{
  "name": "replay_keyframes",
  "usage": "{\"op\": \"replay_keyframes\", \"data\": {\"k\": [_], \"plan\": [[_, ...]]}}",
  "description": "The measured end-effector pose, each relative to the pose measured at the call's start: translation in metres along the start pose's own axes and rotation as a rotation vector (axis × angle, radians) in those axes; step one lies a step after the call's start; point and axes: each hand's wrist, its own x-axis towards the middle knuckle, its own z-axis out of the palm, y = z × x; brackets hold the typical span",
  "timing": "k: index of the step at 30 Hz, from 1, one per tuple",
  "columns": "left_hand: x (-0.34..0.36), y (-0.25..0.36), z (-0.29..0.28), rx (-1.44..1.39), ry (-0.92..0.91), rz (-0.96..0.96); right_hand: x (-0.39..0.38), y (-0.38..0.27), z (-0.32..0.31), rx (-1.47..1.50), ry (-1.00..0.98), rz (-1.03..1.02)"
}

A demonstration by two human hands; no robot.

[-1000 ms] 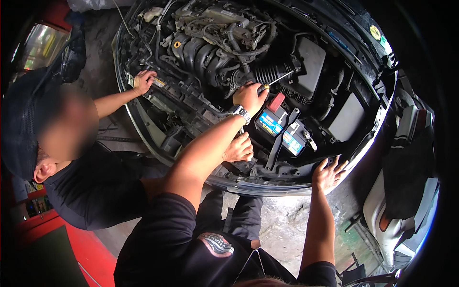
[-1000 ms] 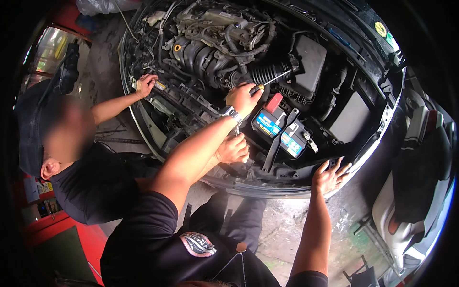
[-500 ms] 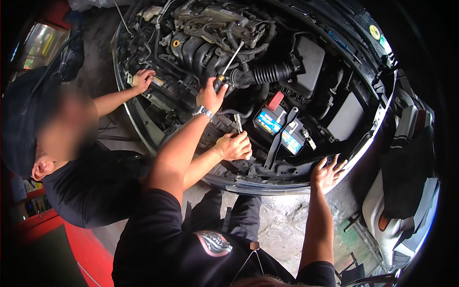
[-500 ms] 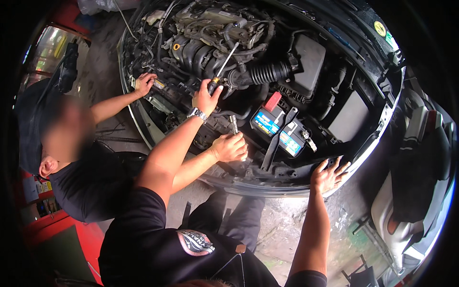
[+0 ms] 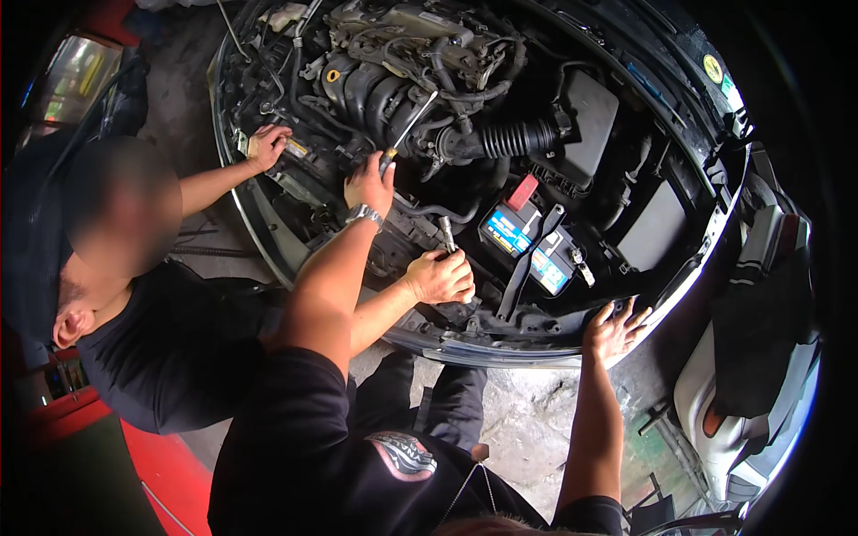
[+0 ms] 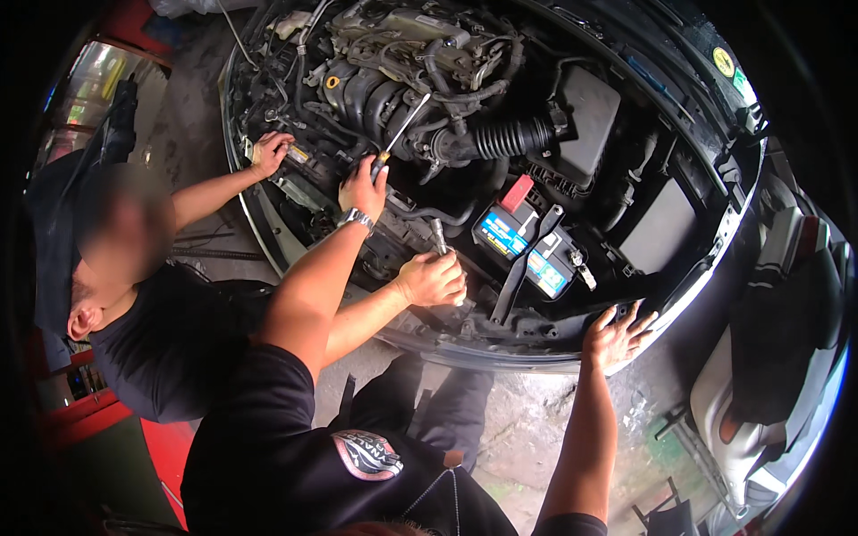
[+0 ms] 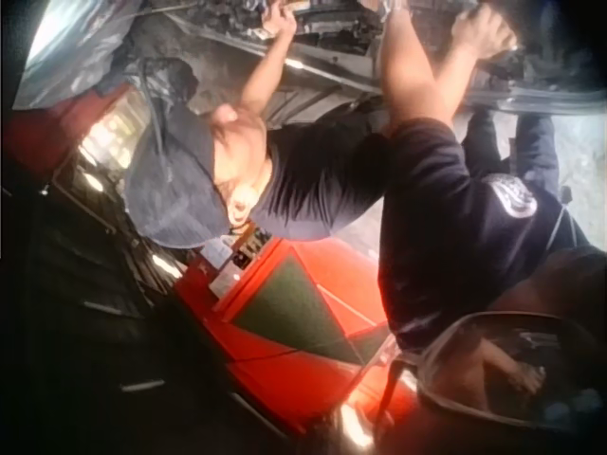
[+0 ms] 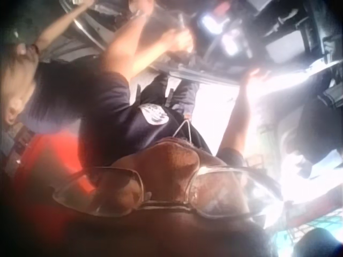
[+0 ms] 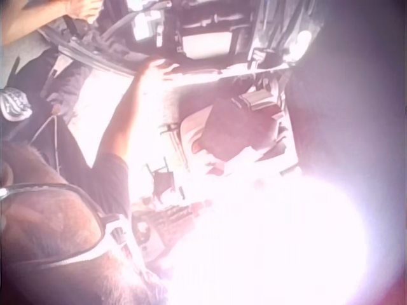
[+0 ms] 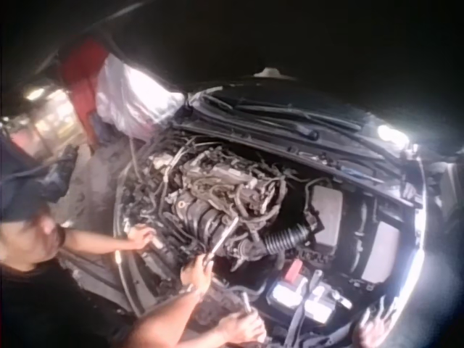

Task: The person detaches hoses in a car engine bay, using a screwdriver to pry and loosen clamps before disconnecting the air intake hose by hand.

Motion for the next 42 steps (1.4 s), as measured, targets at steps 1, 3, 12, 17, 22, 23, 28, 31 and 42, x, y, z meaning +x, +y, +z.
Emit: {"op": "replay_keyframes", "data": {"k": [1,3,12,17,22,23,28,31,42], "plan": [[-0.004,-0.004,-0.004,-0.009,-0.036,-0.002,0.0,0.003,0.003,-0.005,0.061,-0.05],[-0.01,-0.009,-0.008,-0.003,-0.038,0.03,0.0,0.0,0.002,-0.009,0.122,-0.101],[-0.009,-0.012,-0.001,0.031,0.006,-0.011,-0.002,-0.003,-0.004,-0.108,0.08,-0.071],[-0.006,-0.012,-0.001,0.079,-0.06,0.002,-0.001,-0.009,-0.004,-0.097,0.029,-0.016],[-0.005,-0.007,0.0,0.091,-0.09,-0.001,0.001,-0.003,-0.002,-0.111,0.096,-0.057],[-0.005,-0.006,-0.001,0.094,-0.092,0.0,0.0,-0.005,-0.004,-0.111,0.093,-0.055],[-0.004,-0.008,-0.003,0.14,-0.135,0.002,-0.001,-0.013,-0.014,-0.141,0.058,-0.052],[-0.004,-0.005,-0.003,0.144,-0.169,-0.004,-0.001,-0.016,-0.02,-0.171,0.009,-0.026],[-0.006,-0.004,-0.002,0.13,-0.128,0.042,-0.001,-0.014,-0.016,-0.134,0.028,-0.025]]}}
